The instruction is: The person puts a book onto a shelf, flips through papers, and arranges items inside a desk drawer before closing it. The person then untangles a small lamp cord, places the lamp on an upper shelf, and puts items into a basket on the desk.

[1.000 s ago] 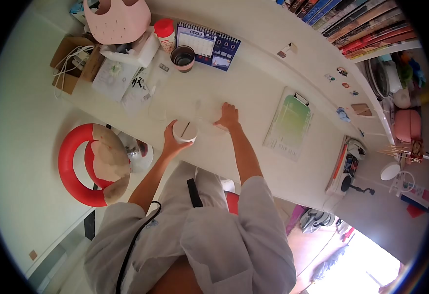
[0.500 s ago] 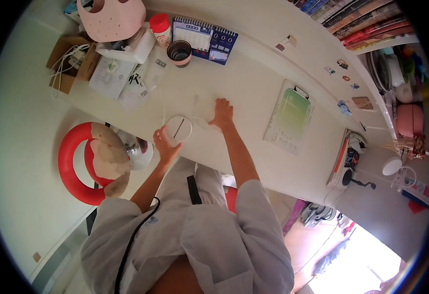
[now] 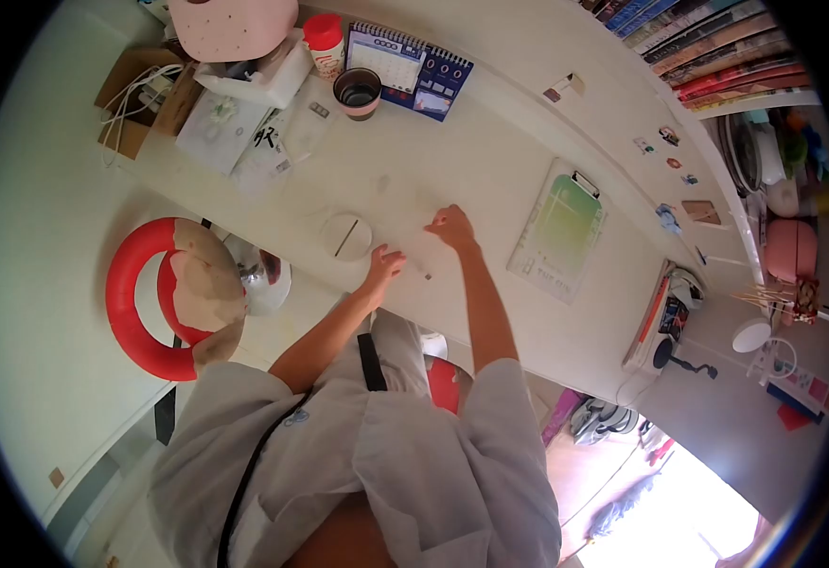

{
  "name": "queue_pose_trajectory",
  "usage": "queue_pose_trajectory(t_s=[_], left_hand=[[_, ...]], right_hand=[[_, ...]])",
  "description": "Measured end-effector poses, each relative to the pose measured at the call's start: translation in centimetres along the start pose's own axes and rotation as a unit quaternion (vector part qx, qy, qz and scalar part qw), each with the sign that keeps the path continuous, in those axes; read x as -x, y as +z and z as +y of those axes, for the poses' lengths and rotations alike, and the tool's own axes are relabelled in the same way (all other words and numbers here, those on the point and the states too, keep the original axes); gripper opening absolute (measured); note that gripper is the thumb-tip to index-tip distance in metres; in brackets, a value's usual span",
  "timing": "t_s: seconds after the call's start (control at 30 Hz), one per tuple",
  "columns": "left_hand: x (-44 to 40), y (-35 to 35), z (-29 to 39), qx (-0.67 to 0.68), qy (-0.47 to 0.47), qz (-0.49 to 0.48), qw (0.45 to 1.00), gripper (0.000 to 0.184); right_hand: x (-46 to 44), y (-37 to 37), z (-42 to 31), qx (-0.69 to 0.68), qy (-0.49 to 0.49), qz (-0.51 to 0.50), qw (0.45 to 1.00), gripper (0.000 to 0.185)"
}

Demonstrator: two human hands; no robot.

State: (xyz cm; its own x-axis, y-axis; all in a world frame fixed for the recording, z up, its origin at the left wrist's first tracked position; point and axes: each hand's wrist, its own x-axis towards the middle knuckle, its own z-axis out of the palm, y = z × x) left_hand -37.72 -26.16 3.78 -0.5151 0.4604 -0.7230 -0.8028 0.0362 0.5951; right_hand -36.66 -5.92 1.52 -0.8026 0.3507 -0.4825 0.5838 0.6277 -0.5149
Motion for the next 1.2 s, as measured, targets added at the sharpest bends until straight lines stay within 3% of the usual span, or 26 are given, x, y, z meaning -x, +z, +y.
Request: queue_pose_trajectory(t_s=[0.03, 0.1, 0.17, 0.2, 0.23, 0.27, 0.3, 0.37, 0.4, 0.47, 0.5, 0.57, 0.6, 0.67, 0.73, 0.87, 0.97, 1.03, 1.07, 1.13, 1.2], left_hand=[[0.5, -0.6, 0.0, -0.042, 0.007, 0.001, 0.999, 0.068], [1.3, -2.0, -0.6, -0.08, 0.016, 0.005, 0.997, 0.066], [1.9, -4.1, -2.4, -0.199, 0.157, 0.209, 0.945, 0.07], [2.0, -4.7, -2.3, -0.195, 0.157, 0.211, 0.945, 0.07], [2.0, -5.3, -2.1, -0.284, 0.227, 0.289, 0.886, 0.077], [1.9, -6.0, -1.9, -0.367, 0.29, 0.36, 0.807, 0.084], [1.8, -6.4, -1.0, -0.366, 0.289, 0.362, 0.807, 0.084], [1.0, -6.5, 2.1, -0.404, 0.403, 0.323, 0.755, 0.095], [0.5, -6.7, 3.0, -0.401, 0.402, 0.327, 0.755, 0.095], [-0.4, -7.2, 4.4, -0.443, 0.363, 0.212, 0.792, 0.1], [-0.8, -7.3, 5.0, -0.441, 0.361, 0.217, 0.793, 0.1], [-1.3, -7.5, 6.0, -0.48, 0.368, 0.083, 0.792, 0.101], [-1.3, -7.6, 6.3, -0.479, 0.366, 0.088, 0.793, 0.101], [-1.0, -7.5, 6.8, -0.509, 0.319, -0.007, 0.799, 0.101], [-1.3, -8.2, 6.1, -0.48, 0.316, 0.004, 0.819, 0.099], [-0.8, -8.8, 6.4, -0.443, 0.271, -0.014, 0.854, 0.093], [-1.7, -9.6, 5.6, -0.419, 0.305, -0.027, 0.855, 0.091], [-1.0, -9.1, 6.2, -0.421, 0.311, -0.018, 0.852, 0.091], [-0.5, -8.8, 6.4, -0.423, 0.317, -0.011, 0.849, 0.092], [-0.7, -8.6, 6.1, -0.433, 0.323, 0.005, 0.841, 0.092], [-0.8, -8.4, 5.9, -0.443, 0.329, 0.018, 0.834, 0.091]], right_hand=[[0.9, -1.0, 0.4, 0.001, -0.001, -0.003, 1.0, 0.036], [2.6, -3.5, 0.5, -0.19, 0.027, -0.009, 0.981, 0.015], [4.1, -4.7, -0.2, -0.23, 0.02, 0.04, 0.972, 0.011], [4.8, -5.2, -0.6, -0.27, 0.013, 0.091, 0.958, 0.008], [5.4, -5.6, -1.4, -0.269, 0.011, 0.089, 0.959, 0.008], [5.9, -5.7, -2.4, -0.37, 0.006, 0.079, 0.926, 0.01], [6.3, -5.5, -3.3, -0.467, 0.001, 0.067, 0.882, 0.012], [6.6, -4.5, -4.8, -0.506, -0.015, 0.036, 0.861, 0.013], [6.5, -3.9, -5.7, -0.546, -0.031, 0.007, 0.837, 0.015], [5.8, -2.4, -7.0, -0.547, -0.054, -0.028, 0.835, 0.013], [5.3, -1.8, -7.6, -0.549, -0.076, -0.06, 0.83, 0.012], [4.4, -1.4, -8.6, -0.544, -0.088, -0.071, 0.832, 0.007], [3.9, -1.2, -8.8, -0.524, -0.115, -0.087, 0.839, 0.007], [2.9, -0.9, -9.1, -0.503, -0.141, -0.105, 0.846, 0.008], [2.1, -0.6, -8.9, -0.449, -0.139, -0.166, 0.867, 0.009], [1.3, -0.4, -9.0, -0.414, -0.144, -0.168, 0.883, 0.01], [1.5, -0.7, -9.2, -0.4, -0.138, -0.169, 0.89, 0.012], [1.9, -0.8, -9.5, -0.263, -0.217, -0.122, 0.932, 0.012], [2.1, -0.9, -9.6, -0.262, -0.217, -0.123, 0.932, 0.012], [2.7, -1.5, -10.2, -0.109, -0.224, -0.097, 0.964, 0.012], [3.2, -1.8, -10.7, -0.083, -0.229, -0.082, 0.966, 0.011]])
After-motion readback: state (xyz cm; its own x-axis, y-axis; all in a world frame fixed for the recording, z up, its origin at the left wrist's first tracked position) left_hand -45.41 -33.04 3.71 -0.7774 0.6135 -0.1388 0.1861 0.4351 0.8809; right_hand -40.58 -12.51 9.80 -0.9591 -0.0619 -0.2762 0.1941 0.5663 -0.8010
